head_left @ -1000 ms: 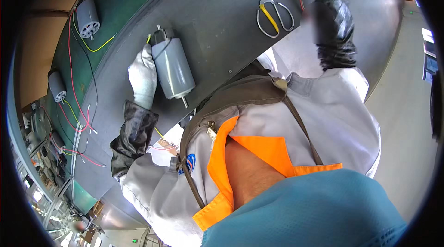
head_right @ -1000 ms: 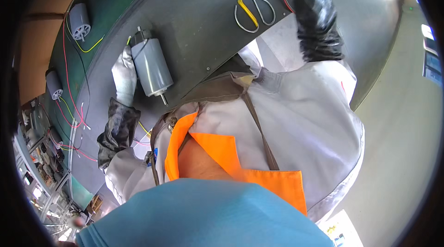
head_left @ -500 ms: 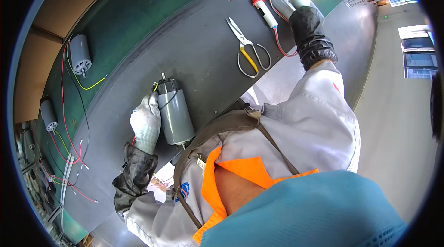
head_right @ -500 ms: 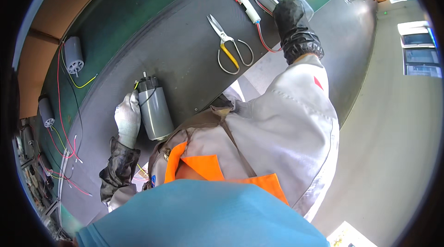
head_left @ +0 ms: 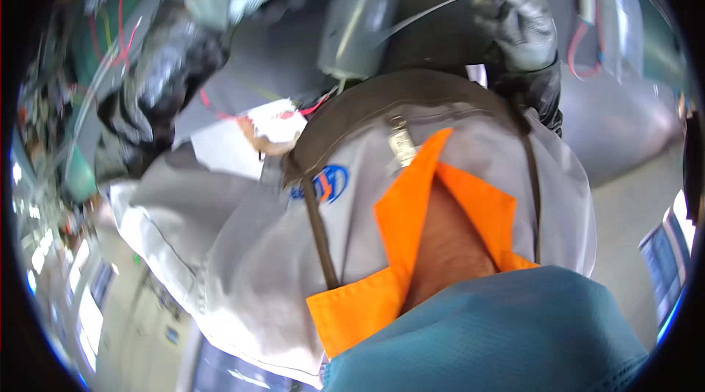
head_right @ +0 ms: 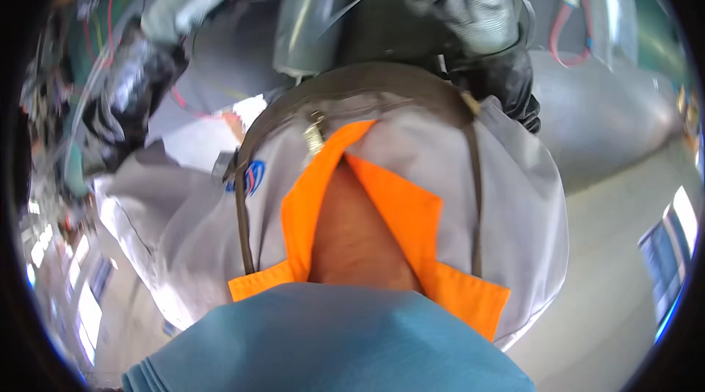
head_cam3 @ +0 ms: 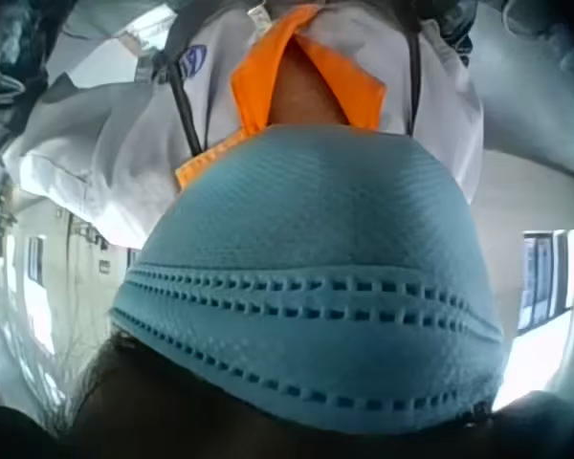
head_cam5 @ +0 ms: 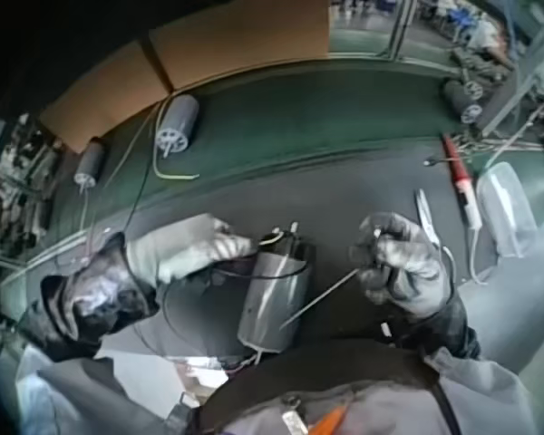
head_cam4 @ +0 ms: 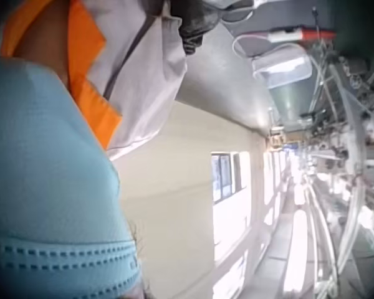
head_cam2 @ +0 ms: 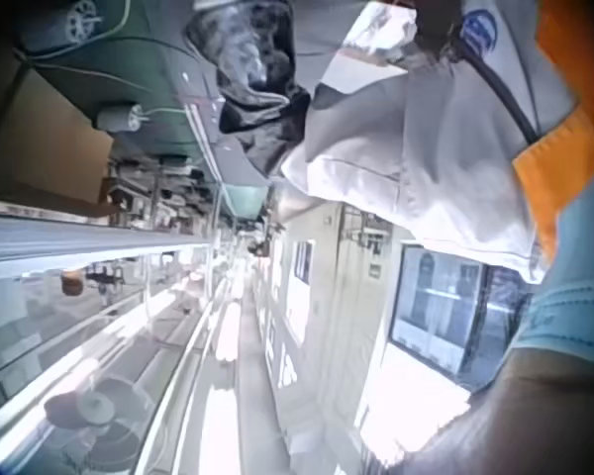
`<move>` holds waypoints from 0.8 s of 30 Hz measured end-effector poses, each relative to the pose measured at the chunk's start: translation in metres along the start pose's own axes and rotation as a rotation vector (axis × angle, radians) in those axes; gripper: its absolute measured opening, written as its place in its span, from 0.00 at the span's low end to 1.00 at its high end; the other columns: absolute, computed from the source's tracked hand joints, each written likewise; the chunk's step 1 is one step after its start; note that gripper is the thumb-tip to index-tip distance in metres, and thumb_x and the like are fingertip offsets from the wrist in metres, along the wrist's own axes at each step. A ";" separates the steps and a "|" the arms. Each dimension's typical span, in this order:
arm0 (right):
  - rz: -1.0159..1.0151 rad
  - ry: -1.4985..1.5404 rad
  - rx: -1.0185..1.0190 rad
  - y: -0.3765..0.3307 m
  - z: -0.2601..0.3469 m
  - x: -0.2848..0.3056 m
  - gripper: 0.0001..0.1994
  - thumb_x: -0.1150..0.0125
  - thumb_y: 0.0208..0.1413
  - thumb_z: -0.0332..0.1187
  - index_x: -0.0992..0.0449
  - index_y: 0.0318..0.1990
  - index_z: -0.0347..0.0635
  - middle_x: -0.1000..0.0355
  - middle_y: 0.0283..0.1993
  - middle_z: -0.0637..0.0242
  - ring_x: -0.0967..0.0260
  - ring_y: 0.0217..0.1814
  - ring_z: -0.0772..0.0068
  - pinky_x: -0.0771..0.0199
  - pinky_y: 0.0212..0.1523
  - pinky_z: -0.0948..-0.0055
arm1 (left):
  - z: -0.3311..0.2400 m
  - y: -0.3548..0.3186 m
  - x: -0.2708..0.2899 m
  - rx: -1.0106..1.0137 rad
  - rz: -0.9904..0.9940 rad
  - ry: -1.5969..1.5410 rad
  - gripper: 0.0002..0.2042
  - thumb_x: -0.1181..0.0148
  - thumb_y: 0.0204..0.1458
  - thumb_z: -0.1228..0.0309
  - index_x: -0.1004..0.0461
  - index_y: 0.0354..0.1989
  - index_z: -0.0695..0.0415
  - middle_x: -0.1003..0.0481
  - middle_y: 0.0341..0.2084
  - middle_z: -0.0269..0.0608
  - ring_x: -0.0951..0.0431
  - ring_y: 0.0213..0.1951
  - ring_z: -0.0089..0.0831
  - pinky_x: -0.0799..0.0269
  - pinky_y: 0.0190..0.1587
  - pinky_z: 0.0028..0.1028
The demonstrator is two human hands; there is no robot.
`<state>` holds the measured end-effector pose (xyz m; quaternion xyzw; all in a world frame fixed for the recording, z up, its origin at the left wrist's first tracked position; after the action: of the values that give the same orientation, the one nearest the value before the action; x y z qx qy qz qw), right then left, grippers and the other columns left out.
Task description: Connecting electrical wires and components to small electric motors at a manufacturing workbench.
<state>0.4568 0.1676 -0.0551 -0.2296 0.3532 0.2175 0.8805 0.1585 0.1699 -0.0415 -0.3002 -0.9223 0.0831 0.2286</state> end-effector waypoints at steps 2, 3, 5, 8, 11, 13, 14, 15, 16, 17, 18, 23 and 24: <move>0.202 -0.205 -0.041 0.036 -0.070 -0.050 0.12 0.34 0.61 0.28 0.22 0.50 0.39 0.22 0.46 0.56 0.22 0.35 0.68 0.20 0.30 0.70 | 0.002 -0.052 0.013 0.145 0.107 -0.046 0.24 0.51 0.70 0.51 0.19 0.41 0.63 0.22 0.27 0.31 0.25 0.27 0.18 0.27 0.28 0.23; 0.188 -0.385 0.082 0.036 -0.093 -0.063 0.11 0.34 0.59 0.26 0.19 0.49 0.39 0.20 0.44 0.61 0.21 0.38 0.73 0.21 0.33 0.74 | -0.003 -0.062 0.014 0.268 0.163 -0.052 0.24 0.51 0.69 0.52 0.19 0.41 0.63 0.23 0.27 0.30 0.25 0.26 0.18 0.28 0.28 0.23; 0.288 -1.156 0.464 0.028 -0.100 -0.081 0.12 0.34 0.58 0.23 0.18 0.49 0.42 0.18 0.46 0.63 0.19 0.40 0.72 0.20 0.37 0.73 | -0.006 -0.067 0.015 0.368 0.235 -0.066 0.23 0.50 0.69 0.52 0.20 0.40 0.62 0.23 0.26 0.30 0.26 0.26 0.18 0.28 0.27 0.23; 0.669 -1.537 0.962 0.025 -0.107 -0.112 0.12 0.35 0.56 0.25 0.18 0.49 0.43 0.20 0.44 0.60 0.20 0.39 0.57 0.19 0.37 0.68 | 0.030 -0.078 0.006 0.405 0.151 -0.353 0.20 0.50 0.68 0.55 0.20 0.40 0.62 0.23 0.27 0.33 0.25 0.26 0.19 0.29 0.27 0.23; 0.721 -1.653 1.069 0.022 -0.111 -0.122 0.09 0.37 0.61 0.30 0.19 0.47 0.41 0.19 0.37 0.61 0.21 0.32 0.64 0.22 0.33 0.71 | 0.019 -0.085 -0.006 0.146 0.087 -0.275 0.16 0.47 0.64 0.60 0.23 0.40 0.63 0.25 0.28 0.35 0.27 0.26 0.24 0.32 0.28 0.26; 0.715 -1.593 0.937 0.026 -0.109 -0.120 0.09 0.37 0.61 0.28 0.20 0.48 0.39 0.20 0.39 0.60 0.21 0.33 0.67 0.21 0.33 0.73 | 0.051 -0.084 -0.010 -0.103 -0.111 -0.267 0.16 0.45 0.63 0.60 0.25 0.37 0.64 0.28 0.26 0.32 0.29 0.26 0.21 0.32 0.30 0.24; 0.703 -1.526 0.809 0.028 -0.107 -0.117 0.09 0.36 0.61 0.26 0.20 0.49 0.37 0.20 0.42 0.59 0.22 0.35 0.70 0.21 0.34 0.74 | 0.044 -0.085 -0.014 0.112 -0.149 -0.294 0.16 0.44 0.62 0.60 0.26 0.36 0.64 0.29 0.26 0.30 0.30 0.26 0.19 0.31 0.30 0.23; 0.694 -1.527 0.812 0.031 -0.109 -0.112 0.09 0.36 0.61 0.26 0.20 0.49 0.37 0.20 0.42 0.59 0.22 0.35 0.70 0.21 0.34 0.74 | 0.044 -0.081 -0.022 0.111 -0.143 -0.290 0.16 0.44 0.62 0.60 0.26 0.36 0.64 0.29 0.26 0.30 0.30 0.26 0.19 0.31 0.30 0.23; 0.594 -1.314 0.786 0.041 -0.109 -0.101 0.09 0.38 0.62 0.26 0.20 0.49 0.36 0.19 0.40 0.60 0.22 0.35 0.72 0.22 0.34 0.75 | 0.042 -0.081 -0.026 -0.070 -0.293 -0.376 0.13 0.44 0.63 0.63 0.26 0.37 0.63 0.28 0.26 0.29 0.29 0.26 0.17 0.31 0.29 0.21; 0.490 -1.110 0.750 0.047 -0.105 -0.097 0.10 0.39 0.63 0.25 0.20 0.49 0.34 0.19 0.39 0.62 0.22 0.34 0.74 0.23 0.34 0.77 | 0.040 -0.081 -0.027 -0.257 -0.434 -0.467 0.10 0.43 0.64 0.66 0.25 0.37 0.63 0.27 0.26 0.28 0.29 0.26 0.15 0.31 0.28 0.20; 0.479 -1.112 0.756 0.045 -0.100 -0.103 0.10 0.39 0.63 0.25 0.20 0.49 0.34 0.19 0.39 0.62 0.22 0.34 0.74 0.23 0.34 0.77 | 0.043 -0.078 -0.033 -0.261 -0.424 -0.464 0.10 0.43 0.64 0.66 0.25 0.37 0.63 0.27 0.26 0.28 0.29 0.26 0.15 0.31 0.28 0.20; -0.074 -0.481 0.040 0.065 -0.090 -0.092 0.18 0.38 0.62 0.28 0.25 0.59 0.33 0.19 0.39 0.66 0.25 0.31 0.82 0.26 0.29 0.81 | 0.066 -0.061 -0.056 0.131 -0.587 -1.065 0.07 0.39 0.59 0.83 0.25 0.45 0.68 0.23 0.32 0.32 0.28 0.27 0.13 0.33 0.28 0.14; -0.081 -0.463 0.065 0.066 -0.087 -0.092 0.21 0.37 0.62 0.28 0.27 0.62 0.33 0.19 0.38 0.66 0.26 0.30 0.83 0.27 0.29 0.81 | 0.068 -0.057 -0.059 0.062 -0.592 -1.113 0.07 0.39 0.59 0.83 0.25 0.45 0.69 0.24 0.32 0.32 0.28 0.26 0.13 0.34 0.28 0.14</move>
<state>0.3159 0.1515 -0.0613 -0.1590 0.1393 0.2176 0.9529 0.1386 0.0879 -0.1065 0.0627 -0.9443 0.1869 -0.2634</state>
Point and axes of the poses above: each hand's wrist, its own y-axis towards the middle knuckle, its own x-axis out of the back of the hand, z = x × y, the point moved 5 cm from there along y, towards the middle knuckle
